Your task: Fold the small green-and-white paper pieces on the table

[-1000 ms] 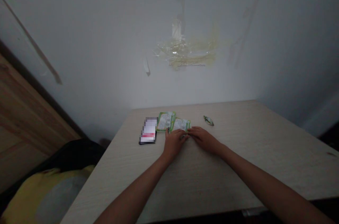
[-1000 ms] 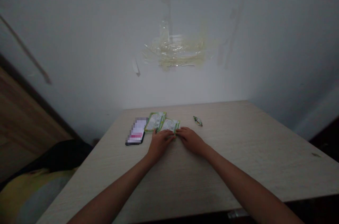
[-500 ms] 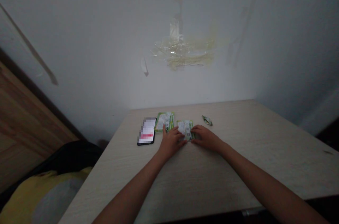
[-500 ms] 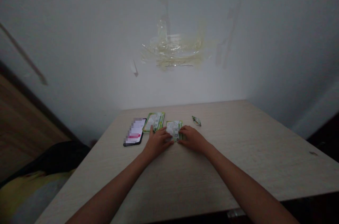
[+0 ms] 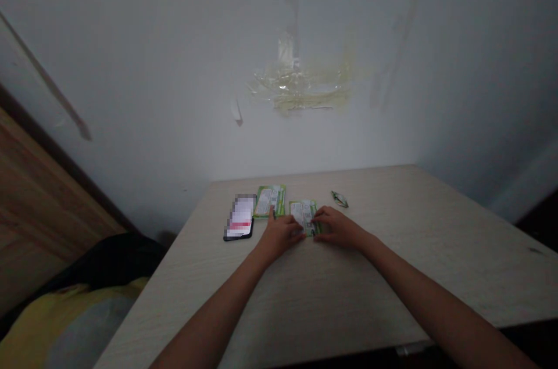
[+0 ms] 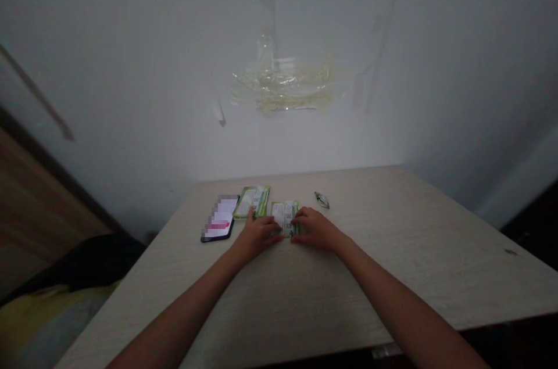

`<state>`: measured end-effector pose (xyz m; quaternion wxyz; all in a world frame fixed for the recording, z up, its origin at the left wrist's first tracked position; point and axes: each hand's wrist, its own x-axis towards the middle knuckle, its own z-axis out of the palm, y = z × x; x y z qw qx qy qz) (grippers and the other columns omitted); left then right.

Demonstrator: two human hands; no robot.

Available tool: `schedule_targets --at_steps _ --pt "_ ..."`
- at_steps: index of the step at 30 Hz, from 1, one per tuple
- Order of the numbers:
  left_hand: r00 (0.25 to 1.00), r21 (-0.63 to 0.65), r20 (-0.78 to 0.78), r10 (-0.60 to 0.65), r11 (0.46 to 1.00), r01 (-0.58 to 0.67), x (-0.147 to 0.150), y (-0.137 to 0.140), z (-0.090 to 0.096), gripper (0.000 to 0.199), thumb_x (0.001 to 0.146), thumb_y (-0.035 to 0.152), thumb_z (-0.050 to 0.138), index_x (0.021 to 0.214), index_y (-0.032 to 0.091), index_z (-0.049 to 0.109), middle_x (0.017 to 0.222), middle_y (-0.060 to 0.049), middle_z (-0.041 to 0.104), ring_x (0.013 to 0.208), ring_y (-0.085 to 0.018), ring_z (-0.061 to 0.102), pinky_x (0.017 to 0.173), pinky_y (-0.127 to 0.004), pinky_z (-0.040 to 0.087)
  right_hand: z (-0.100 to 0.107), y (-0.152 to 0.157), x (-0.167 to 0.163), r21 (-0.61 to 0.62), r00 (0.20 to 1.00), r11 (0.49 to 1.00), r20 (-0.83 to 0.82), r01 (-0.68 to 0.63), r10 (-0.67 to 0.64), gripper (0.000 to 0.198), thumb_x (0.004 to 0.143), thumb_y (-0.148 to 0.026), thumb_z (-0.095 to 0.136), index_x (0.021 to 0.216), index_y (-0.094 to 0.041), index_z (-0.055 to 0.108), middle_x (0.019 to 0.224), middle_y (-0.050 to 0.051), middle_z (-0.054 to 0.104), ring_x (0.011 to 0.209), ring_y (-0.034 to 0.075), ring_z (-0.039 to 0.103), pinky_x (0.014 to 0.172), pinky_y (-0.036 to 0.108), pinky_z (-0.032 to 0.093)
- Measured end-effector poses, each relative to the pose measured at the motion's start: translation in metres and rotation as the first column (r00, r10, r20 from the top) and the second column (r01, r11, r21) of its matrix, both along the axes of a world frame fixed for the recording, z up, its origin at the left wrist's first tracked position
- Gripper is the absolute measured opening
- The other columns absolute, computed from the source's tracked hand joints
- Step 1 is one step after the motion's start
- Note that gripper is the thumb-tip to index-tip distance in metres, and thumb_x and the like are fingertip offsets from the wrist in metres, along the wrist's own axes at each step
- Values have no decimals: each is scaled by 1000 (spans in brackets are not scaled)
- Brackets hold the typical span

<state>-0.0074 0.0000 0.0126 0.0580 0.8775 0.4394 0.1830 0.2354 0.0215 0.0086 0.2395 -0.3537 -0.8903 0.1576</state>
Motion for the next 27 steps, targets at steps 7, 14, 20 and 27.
schedule_targets --at_steps 7,14,20,27 --pt "999 74 -48 4 997 0 1 1 0 25 95 37 47 94 29 70 98 1 69 96 -17 63 114 -59 -1 3 -2 0 -13 1000 1000 -1 4 -4 48 73 -43 76 116 -23 67 112 10 60 105 25 56 95 39 45" --pt "998 114 -22 59 992 -56 4 -3 1 31 97 39 39 99 28 69 94 0 69 94 -16 63 115 -59 1 -2 5 0 -43 1000 999 -13 26 -27 20 87 -31 62 101 -22 73 101 8 65 96 21 60 89 34 47" --pt "995 167 30 93 981 -97 6 -4 -1 35 97 41 39 125 29 57 111 -4 65 106 -18 60 117 -55 11 4 4 -3 -55 991 990 -19 133 -134 22 91 -31 54 91 -18 72 89 7 70 82 19 63 75 28 47" --pt "996 199 62 68 977 -79 8 2 -9 48 94 28 48 141 29 39 114 -5 62 111 -18 56 112 -48 29 5 0 -5 -7 958 958 -4 287 -287 24 93 -34 51 82 -18 66 71 4 67 62 15 58 60 24 38"
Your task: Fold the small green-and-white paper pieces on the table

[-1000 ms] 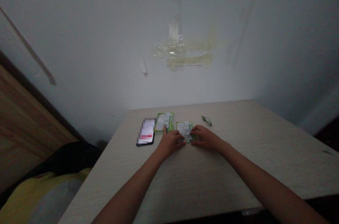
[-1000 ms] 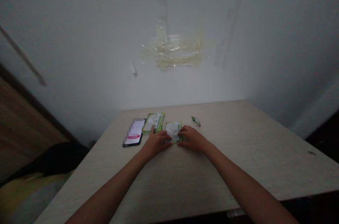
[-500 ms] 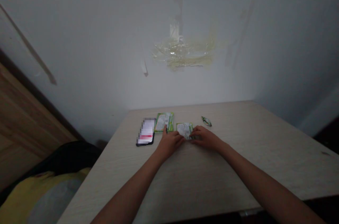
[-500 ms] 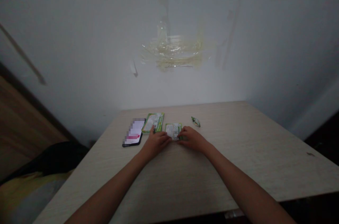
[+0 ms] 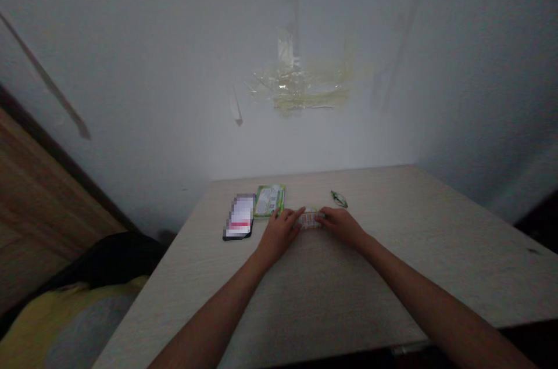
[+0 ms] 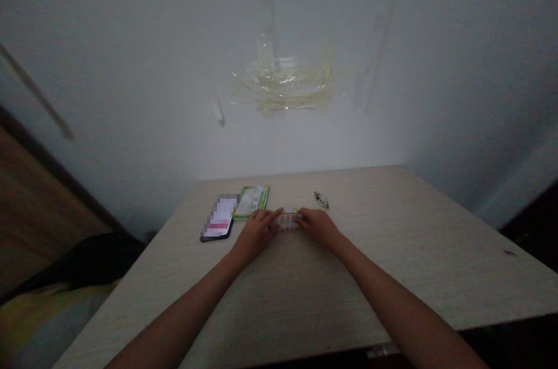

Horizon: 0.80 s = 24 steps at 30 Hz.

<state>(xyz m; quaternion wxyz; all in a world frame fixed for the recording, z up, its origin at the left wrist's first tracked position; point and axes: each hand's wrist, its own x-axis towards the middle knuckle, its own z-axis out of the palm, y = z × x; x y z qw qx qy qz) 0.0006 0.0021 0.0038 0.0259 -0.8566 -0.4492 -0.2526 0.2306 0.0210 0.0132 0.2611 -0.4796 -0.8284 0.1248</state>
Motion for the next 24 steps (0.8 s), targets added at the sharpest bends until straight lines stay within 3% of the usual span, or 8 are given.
schedule_targets --at_steps 4,8,14,18,24 --pt "994 31 -7 110 994 -110 1 -1 -1 50 93 31 51 141 33 38 118 -6 59 111 -21 56 113 -63 17 -3 0 0 -21 997 1000 -75 0 -1 20 91 -33 54 101 -20 65 78 3 69 68 16 62 64 26 42" --pt "984 41 -22 177 984 -176 0 -4 0 43 92 33 53 134 37 46 127 -6 56 119 -24 53 110 -71 6 -9 1 -1 -3 985 1000 -171 10 -10 34 87 -30 60 120 -23 57 98 6 68 85 19 64 78 31 48" --pt "991 -5 -26 131 991 -131 -1 -6 -2 20 94 31 48 106 29 64 127 -4 60 124 -24 50 109 -72 0 -17 4 -1 96 965 992 -241 -84 105 20 89 -23 57 108 -20 61 108 8 57 94 18 58 84 33 50" --pt "995 -40 -30 100 994 -101 -1 -4 -3 21 95 33 47 108 31 64 126 -2 63 130 -25 45 106 -75 -4 -18 5 -1 165 963 974 -190 -158 188 14 91 -23 55 97 -19 67 108 9 54 103 20 55 92 37 47" --pt "994 -83 -39 100 991 -103 -1 -4 -2 24 96 34 46 110 32 64 125 -2 64 133 -26 42 105 -75 -6 -17 2 0 207 969 960 -122 -187 215 15 86 -25 63 99 -20 70 110 11 56 106 22 53 95 40 45"
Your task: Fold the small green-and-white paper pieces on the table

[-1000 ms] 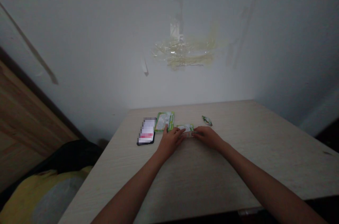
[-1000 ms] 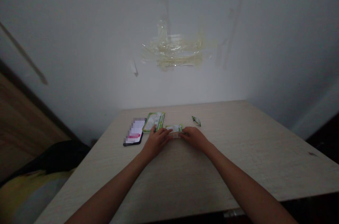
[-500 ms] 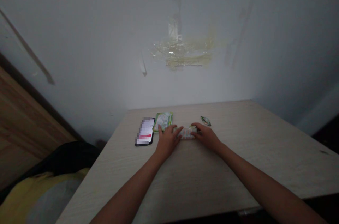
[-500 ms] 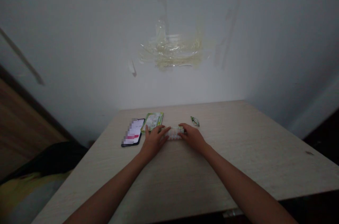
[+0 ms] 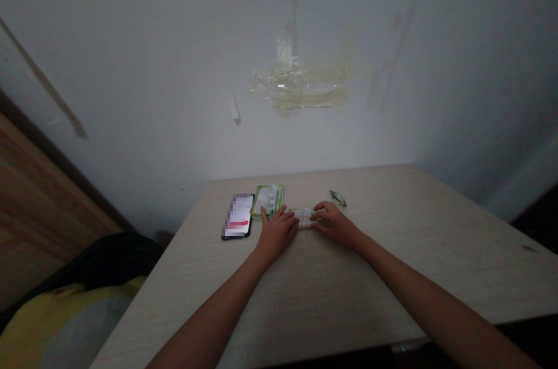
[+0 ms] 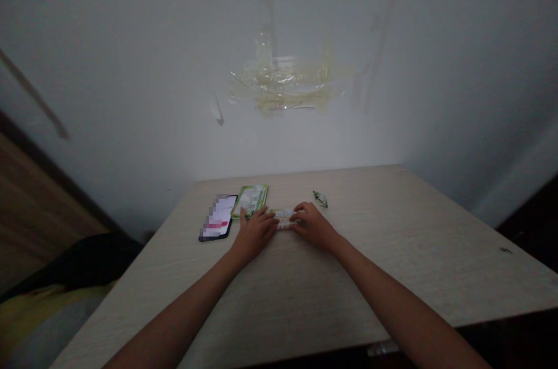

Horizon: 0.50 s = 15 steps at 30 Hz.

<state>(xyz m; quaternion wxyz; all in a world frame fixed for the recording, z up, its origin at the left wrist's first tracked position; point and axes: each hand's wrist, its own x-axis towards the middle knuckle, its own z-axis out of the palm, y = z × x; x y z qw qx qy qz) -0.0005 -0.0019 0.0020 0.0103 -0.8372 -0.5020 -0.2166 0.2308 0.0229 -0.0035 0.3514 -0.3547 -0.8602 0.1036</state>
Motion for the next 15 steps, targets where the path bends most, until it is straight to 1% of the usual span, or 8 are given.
schedule_targets --at_steps 4,7,11,15 --pt "1000 -33 -2 6 999 -6 0 0 1 24 95 34 46 111 32 64 126 -1 64 131 -26 43 105 -77 -3 -3 1 1 -9 1000 1000 27 -8 8 19 88 -23 61 104 -22 71 110 11 57 107 22 53 95 40 46" --pt "1000 -21 -5 -3 1000 3 0 -1 2 25 95 36 46 112 32 64 124 -2 64 129 -26 46 105 -77 -2 -8 4 2 2 999 1000 31 9 -9 21 90 -23 58 108 -22 70 110 11 58 107 22 53 95 41 46" --pt "999 19 -23 -33 999 33 2 -4 5 26 94 39 46 113 34 64 117 -3 65 123 -25 48 105 -76 -3 -13 10 4 56 1000 998 18 24 -25 23 90 -18 57 109 -22 69 109 11 58 106 22 53 93 41 46" --pt "997 18 -70 -40 999 41 5 -9 9 29 94 39 46 118 34 62 113 -4 63 115 -24 51 106 -75 5 -11 11 4 119 998 991 15 57 -59 23 88 -14 57 105 -22 70 105 10 59 102 22 53 90 41 46"
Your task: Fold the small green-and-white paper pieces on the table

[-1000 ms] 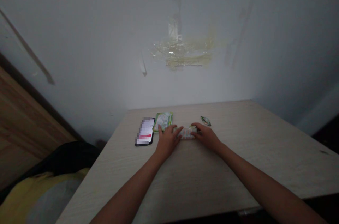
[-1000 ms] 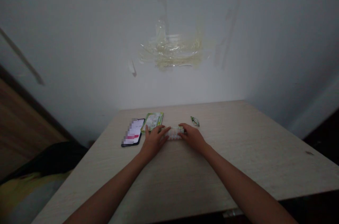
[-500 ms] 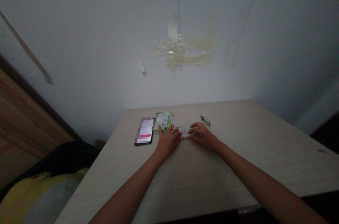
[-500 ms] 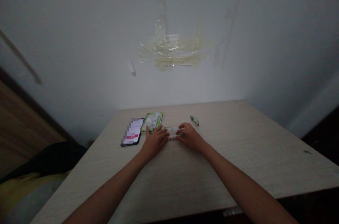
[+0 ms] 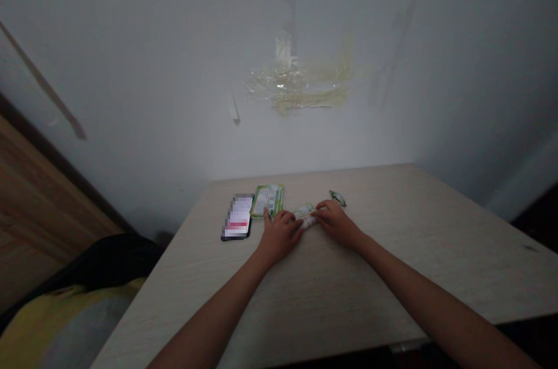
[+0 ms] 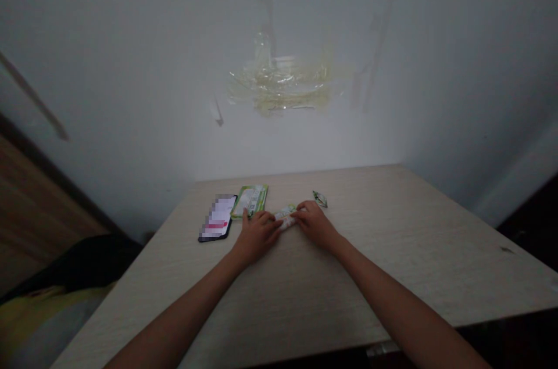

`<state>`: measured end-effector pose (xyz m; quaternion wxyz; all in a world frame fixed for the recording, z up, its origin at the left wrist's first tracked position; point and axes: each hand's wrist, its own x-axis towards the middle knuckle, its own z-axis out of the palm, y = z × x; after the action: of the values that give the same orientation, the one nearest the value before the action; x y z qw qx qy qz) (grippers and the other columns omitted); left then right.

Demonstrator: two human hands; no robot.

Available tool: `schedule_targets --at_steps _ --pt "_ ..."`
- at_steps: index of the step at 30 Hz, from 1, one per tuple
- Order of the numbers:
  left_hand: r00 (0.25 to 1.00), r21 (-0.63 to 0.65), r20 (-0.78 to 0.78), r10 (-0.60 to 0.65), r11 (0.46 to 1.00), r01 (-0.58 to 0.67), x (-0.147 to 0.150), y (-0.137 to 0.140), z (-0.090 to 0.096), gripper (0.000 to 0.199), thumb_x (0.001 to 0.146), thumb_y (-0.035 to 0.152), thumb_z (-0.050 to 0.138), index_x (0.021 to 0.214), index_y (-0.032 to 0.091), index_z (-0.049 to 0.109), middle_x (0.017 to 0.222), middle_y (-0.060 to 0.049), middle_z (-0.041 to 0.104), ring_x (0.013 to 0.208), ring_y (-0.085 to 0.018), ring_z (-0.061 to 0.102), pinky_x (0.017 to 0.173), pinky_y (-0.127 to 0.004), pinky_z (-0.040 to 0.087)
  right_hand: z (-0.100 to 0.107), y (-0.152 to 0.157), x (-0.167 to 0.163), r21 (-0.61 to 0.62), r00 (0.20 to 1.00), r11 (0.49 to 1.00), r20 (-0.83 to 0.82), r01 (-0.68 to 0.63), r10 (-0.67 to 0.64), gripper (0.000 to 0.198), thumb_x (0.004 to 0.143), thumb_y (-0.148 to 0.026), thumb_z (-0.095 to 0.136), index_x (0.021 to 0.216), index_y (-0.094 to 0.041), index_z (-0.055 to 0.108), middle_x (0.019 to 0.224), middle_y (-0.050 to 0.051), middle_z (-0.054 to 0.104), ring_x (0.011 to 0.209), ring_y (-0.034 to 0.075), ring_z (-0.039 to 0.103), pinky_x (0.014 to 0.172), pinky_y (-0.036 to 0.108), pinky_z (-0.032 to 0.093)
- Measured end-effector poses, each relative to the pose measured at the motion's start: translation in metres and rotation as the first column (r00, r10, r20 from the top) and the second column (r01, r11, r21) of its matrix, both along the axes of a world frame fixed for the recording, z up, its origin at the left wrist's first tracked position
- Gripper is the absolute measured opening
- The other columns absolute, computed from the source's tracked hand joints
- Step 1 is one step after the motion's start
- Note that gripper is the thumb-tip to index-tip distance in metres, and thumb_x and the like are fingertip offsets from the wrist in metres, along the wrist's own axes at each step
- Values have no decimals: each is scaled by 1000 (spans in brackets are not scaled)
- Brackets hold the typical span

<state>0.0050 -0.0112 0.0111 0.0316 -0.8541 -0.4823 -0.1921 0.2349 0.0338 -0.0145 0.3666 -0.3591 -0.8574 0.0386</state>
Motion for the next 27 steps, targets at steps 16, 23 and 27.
schedule_targets --at_steps 16,23,27 --pt "997 -43 52 -50 998 52 -2 3 -8 35 93 38 48 127 36 56 118 -2 64 121 -25 46 111 -67 7 10 -9 -5 -137 999 990 -18 40 -43 18 89 -19 56 98 -20 72 94 7 62 91 19 58 85 34 48" --pt "986 -146 94 -140 977 153 -5 3 -6 33 95 37 44 125 41 56 124 2 66 133 -24 41 110 -69 -3 8 -4 2 -168 991 977 -1 131 -133 20 88 -19 56 100 -18 71 106 11 65 104 22 59 96 39 46" --pt "983 -150 100 -155 974 169 -3 2 -4 31 95 37 44 122 39 59 125 1 65 135 -25 40 109 -70 -6 4 -1 2 -172 989 975 9 144 -144 23 88 -21 56 105 -17 70 114 13 64 110 24 57 100 42 45"
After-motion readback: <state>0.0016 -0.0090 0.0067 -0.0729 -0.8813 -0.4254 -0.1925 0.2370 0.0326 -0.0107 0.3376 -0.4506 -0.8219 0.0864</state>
